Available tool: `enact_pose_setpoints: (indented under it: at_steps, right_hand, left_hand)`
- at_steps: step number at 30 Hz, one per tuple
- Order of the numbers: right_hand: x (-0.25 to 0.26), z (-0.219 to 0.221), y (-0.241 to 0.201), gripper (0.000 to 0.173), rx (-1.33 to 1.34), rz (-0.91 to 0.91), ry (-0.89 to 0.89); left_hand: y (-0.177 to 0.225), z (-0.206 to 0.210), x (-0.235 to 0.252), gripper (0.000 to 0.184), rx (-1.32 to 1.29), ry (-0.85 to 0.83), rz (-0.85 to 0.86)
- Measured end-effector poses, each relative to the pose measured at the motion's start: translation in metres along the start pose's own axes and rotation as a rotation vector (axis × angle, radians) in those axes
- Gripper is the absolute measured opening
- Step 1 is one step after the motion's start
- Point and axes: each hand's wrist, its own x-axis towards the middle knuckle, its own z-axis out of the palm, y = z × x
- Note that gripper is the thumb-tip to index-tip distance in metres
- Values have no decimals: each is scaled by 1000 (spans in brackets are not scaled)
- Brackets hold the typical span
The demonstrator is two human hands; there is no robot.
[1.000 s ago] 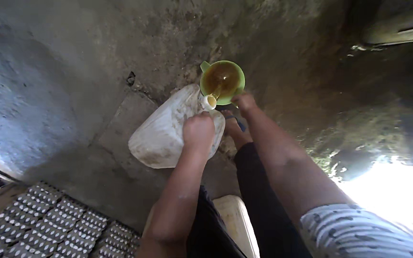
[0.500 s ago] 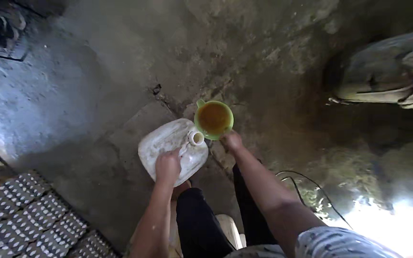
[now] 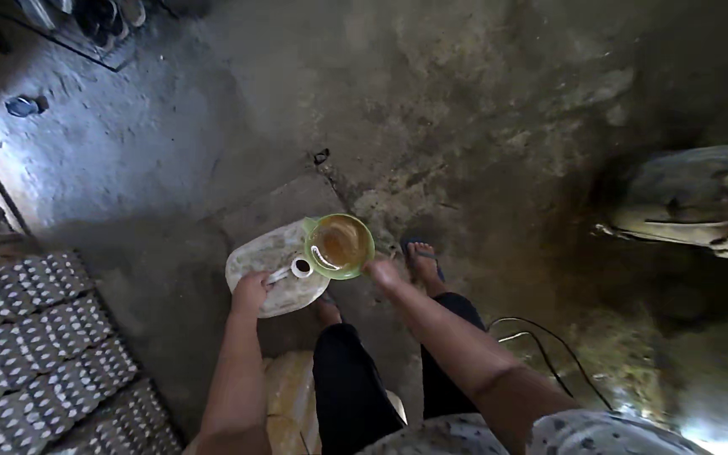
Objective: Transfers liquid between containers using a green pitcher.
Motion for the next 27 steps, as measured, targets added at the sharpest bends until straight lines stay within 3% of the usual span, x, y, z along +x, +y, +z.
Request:
enact_pose_setpoints:
  at_steps: [4,6,8,12,15,18,21,27]
  right_hand:
    - [-34,-15,-16,41,13,35,5]
    - [-58,-31,-27,35,14,49,24]
    - [-81,-55,-41,35,-20,60,42]
    - [-112,-110,-56,36,-26,25,104]
    - [-138,-153,-74,35,2,14,113]
    - [-173,-185,-104,31,86,-1,168]
    - [-198,-206,-138,30,196,-27,242]
    - [-201,-210,-224,33,347,-81,341]
  left_hand:
    - [48,13,-47,43,-125,242,-85]
    - [83,21,-84,43,-312,271,-30]
    - [125,29,-118,43,-561,150,77]
    - [224,28,-171,46,-983,-244,197]
    - [296,10,-197,51,-1168,-346,217]
    - [357,-13,-202,59,-1386,-404,261]
    - [405,-58,-201,72,-1446,-518,239]
    - [457,-158,-182,81,-1395,-429,117]
